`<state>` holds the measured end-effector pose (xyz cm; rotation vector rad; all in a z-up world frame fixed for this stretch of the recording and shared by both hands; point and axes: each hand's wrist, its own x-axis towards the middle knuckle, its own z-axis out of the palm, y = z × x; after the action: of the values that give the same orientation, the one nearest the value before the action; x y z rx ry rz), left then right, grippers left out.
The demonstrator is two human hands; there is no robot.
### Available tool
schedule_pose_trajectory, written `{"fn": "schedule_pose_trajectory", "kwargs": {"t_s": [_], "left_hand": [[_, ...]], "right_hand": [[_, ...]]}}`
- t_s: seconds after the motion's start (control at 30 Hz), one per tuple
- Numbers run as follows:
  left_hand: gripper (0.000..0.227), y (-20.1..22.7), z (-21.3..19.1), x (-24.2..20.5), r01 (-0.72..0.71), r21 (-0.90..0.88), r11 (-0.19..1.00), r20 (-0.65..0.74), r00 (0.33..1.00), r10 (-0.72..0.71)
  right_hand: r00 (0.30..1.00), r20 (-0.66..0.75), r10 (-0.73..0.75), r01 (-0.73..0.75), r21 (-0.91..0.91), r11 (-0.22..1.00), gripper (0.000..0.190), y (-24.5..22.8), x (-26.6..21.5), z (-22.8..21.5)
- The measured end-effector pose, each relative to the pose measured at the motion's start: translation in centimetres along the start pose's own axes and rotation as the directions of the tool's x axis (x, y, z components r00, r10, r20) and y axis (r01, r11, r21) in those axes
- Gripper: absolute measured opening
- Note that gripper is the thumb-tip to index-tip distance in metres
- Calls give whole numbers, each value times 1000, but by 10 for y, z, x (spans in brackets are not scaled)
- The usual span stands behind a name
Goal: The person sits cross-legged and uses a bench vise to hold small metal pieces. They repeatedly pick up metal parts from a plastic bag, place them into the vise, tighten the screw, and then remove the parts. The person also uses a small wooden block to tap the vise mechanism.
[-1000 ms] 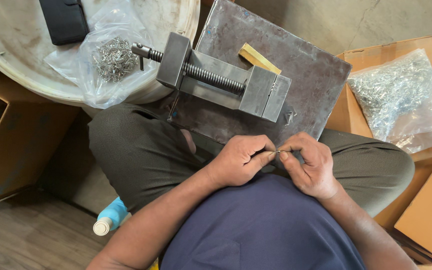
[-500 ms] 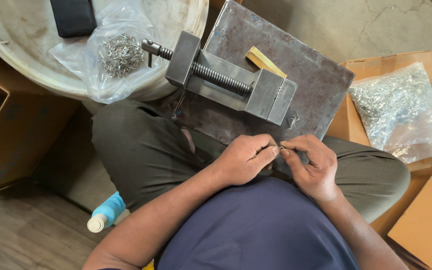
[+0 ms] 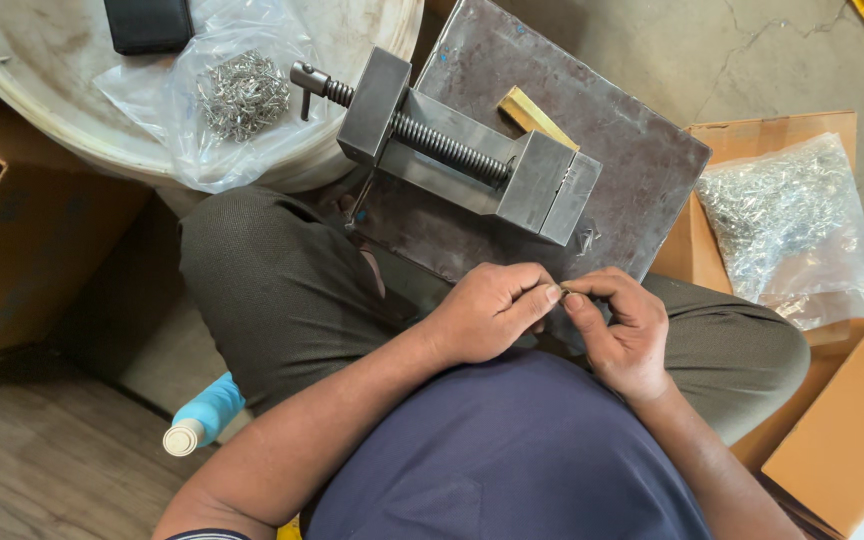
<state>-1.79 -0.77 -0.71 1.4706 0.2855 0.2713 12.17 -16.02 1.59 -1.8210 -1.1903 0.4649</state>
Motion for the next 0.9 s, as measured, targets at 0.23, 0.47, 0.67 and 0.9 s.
{"fn": "schedule_pose_trajectory", "kwargs": {"t_s": [0.23,0.47,0.67,0.9], "left_hand": [[35,0,-2,0,17,-28,999,35,999,-16],[34,1,-2,1,-60,14,998,17,998,60],[35,0,-3,0,-39,-22,999,17,999,39],[36,-1,-3,1,-34,-23,999,18,999,35]], "right_hand": [[1000,11,-13,13,13,1000,6,2,-1,0],[999,15,30,-32,116,993,9,7,-3,0],[998,34,60,-65,180,982,10,13,-4,1],[996,53,70,-79,213,974,10,16,-4,1]]}}
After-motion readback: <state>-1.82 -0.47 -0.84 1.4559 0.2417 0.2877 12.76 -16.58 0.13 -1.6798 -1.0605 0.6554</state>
